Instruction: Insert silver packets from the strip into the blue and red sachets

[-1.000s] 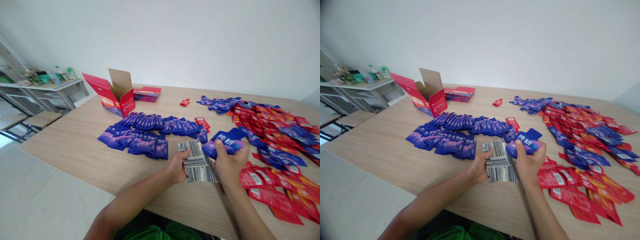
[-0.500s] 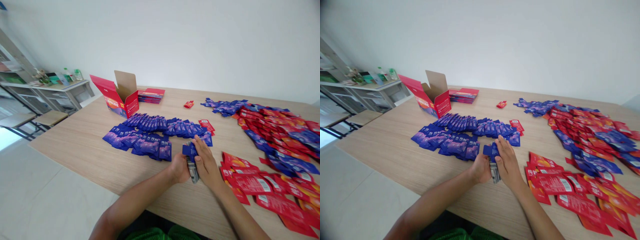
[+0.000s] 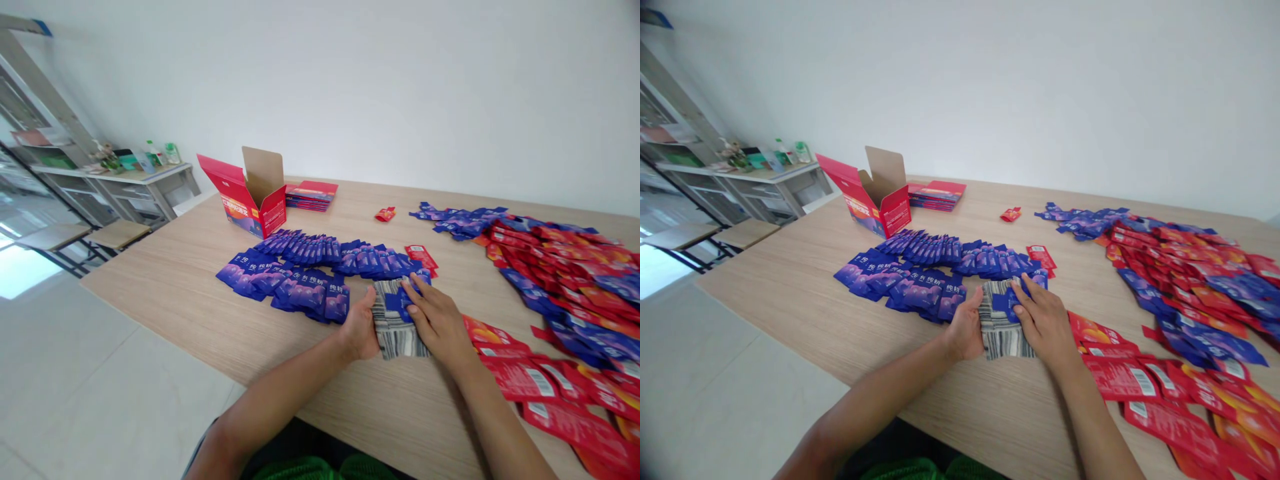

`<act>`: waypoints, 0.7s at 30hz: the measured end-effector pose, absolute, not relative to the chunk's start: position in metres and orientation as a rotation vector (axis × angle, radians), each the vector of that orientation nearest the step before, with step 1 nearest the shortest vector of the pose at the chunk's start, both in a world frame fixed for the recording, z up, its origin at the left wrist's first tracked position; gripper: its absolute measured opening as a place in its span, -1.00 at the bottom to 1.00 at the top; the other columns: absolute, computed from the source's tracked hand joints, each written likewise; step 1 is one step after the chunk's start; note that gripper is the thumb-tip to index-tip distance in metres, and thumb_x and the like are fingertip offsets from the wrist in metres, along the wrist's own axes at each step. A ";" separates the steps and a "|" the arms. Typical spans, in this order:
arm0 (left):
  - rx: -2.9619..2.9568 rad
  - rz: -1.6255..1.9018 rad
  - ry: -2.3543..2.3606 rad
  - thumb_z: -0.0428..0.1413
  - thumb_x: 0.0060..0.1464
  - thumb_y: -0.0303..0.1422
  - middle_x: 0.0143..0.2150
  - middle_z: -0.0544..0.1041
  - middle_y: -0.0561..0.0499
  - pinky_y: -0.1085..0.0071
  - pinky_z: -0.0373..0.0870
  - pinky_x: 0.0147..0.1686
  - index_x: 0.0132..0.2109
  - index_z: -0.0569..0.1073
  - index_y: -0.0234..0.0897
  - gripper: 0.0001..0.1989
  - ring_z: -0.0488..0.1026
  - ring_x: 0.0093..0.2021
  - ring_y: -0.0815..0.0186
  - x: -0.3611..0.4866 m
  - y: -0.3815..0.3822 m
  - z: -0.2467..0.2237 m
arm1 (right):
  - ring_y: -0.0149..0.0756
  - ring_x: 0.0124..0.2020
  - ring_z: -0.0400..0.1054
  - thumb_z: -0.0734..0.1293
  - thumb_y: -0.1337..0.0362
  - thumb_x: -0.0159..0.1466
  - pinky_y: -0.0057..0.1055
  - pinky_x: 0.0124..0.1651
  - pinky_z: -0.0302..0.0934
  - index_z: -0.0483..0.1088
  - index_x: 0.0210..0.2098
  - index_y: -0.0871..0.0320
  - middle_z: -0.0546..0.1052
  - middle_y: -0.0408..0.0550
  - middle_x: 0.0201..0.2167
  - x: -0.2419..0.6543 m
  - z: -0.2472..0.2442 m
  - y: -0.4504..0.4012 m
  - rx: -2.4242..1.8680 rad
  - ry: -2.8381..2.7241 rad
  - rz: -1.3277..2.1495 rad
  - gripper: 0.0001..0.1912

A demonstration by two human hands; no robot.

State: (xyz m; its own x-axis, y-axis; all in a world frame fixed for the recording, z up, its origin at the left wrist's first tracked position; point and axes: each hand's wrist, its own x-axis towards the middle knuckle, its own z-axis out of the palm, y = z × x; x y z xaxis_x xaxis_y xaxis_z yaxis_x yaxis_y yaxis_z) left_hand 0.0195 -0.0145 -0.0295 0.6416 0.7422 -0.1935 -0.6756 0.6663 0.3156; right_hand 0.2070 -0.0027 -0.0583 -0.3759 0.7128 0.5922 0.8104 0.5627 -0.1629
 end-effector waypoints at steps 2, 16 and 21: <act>0.231 0.813 0.308 -0.18 0.29 0.07 -0.02 0.62 -0.27 0.06 0.36 0.10 0.17 0.48 -0.38 -0.32 0.57 -0.03 0.00 0.019 -0.015 -0.028 | 0.05 0.30 0.25 0.09 0.12 0.49 0.14 0.23 0.23 0.18 0.38 0.01 0.19 0.09 0.39 0.209 -0.058 -0.003 -1.225 -2.155 -0.182 -0.50; 0.213 0.750 0.365 -0.16 0.30 0.04 -0.06 0.64 -0.23 0.17 0.42 -0.03 0.14 0.52 -0.35 -0.36 0.57 -0.06 0.04 0.014 -0.018 -0.022 | 0.02 0.49 -0.19 0.07 0.14 0.50 0.18 0.42 -0.07 -0.15 0.48 -0.04 -0.23 0.00 0.51 0.184 -0.030 -0.024 -0.970 -2.360 -0.146 -0.39; 0.252 0.746 0.384 -0.21 0.34 0.00 -0.14 0.65 -0.23 0.29 0.44 -0.15 0.06 0.57 -0.40 -0.36 0.60 -0.11 0.09 0.010 -0.017 -0.025 | 0.08 0.49 -0.21 0.07 0.16 0.49 0.31 0.40 -0.18 0.02 0.43 -0.14 -0.25 -0.03 0.51 0.176 -0.034 -0.026 -0.856 -2.393 -0.202 -0.47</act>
